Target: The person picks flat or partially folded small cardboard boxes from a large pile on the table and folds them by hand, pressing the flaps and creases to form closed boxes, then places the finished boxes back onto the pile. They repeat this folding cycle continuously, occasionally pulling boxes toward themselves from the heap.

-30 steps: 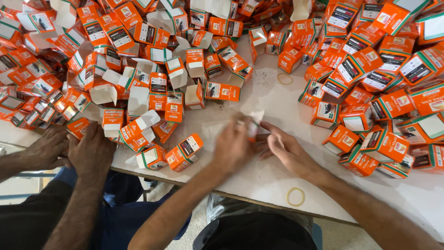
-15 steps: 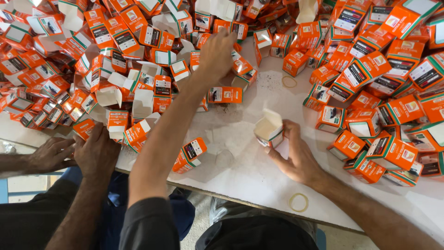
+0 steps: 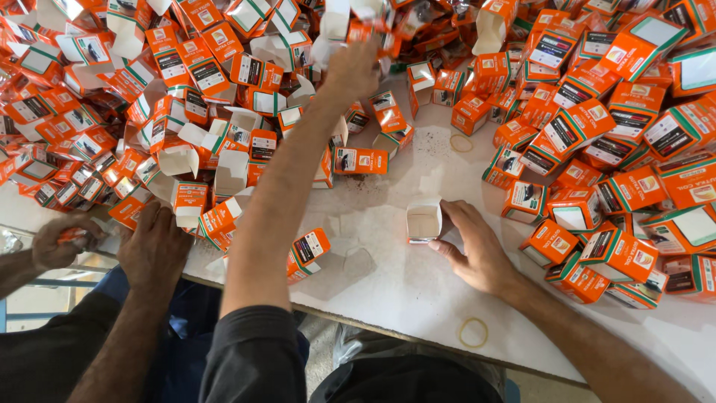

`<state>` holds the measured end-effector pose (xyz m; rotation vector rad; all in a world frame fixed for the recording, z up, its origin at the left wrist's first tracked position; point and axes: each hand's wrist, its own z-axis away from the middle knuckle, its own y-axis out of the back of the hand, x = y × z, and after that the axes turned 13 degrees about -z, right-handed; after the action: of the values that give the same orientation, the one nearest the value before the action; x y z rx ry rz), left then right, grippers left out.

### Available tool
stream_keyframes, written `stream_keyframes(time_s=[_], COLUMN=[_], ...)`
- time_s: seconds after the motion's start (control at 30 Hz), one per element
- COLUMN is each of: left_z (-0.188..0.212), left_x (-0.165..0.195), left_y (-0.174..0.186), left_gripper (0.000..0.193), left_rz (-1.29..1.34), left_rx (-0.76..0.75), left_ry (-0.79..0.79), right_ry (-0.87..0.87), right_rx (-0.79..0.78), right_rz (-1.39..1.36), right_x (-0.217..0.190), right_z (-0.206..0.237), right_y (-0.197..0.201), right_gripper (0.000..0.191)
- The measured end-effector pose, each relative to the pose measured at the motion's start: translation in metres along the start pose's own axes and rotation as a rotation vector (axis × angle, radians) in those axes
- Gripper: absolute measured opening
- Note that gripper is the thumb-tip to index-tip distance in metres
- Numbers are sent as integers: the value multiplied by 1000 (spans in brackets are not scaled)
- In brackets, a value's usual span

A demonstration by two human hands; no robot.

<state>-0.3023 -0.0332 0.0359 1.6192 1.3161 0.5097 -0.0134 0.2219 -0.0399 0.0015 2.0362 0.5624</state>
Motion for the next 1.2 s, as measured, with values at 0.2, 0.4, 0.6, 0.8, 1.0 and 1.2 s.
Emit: stream_keyframes(time_s=[0.2,0.4,0.6,0.8,1.0,1.2], left_z=[36,159,221,191,222,237], left_x=[-14,72,102,92,110,124], left_y=[61,135,137,115,103,86], left_gripper=[45,31,42,39,32,33], left_rz=[533,899,554,337,601,352], left_rx=[127,204,706,807,758,633], left_ry=[155,172,-385,136,-327,-406], right_ry=[-57,-114,-19,-53,-17,-63], right_rx=[-28,-27,-23,-37,-58,-52], right_rz=[14,8,29,48,59,11], right_x=[-4,-14,-9,-13,-1,4], right_z=[0,-4,-6,-3,-9,-7], right_y=[-1,-7,-21,-23,-14,-11], right_gripper=[61,59,61,63,57,60])
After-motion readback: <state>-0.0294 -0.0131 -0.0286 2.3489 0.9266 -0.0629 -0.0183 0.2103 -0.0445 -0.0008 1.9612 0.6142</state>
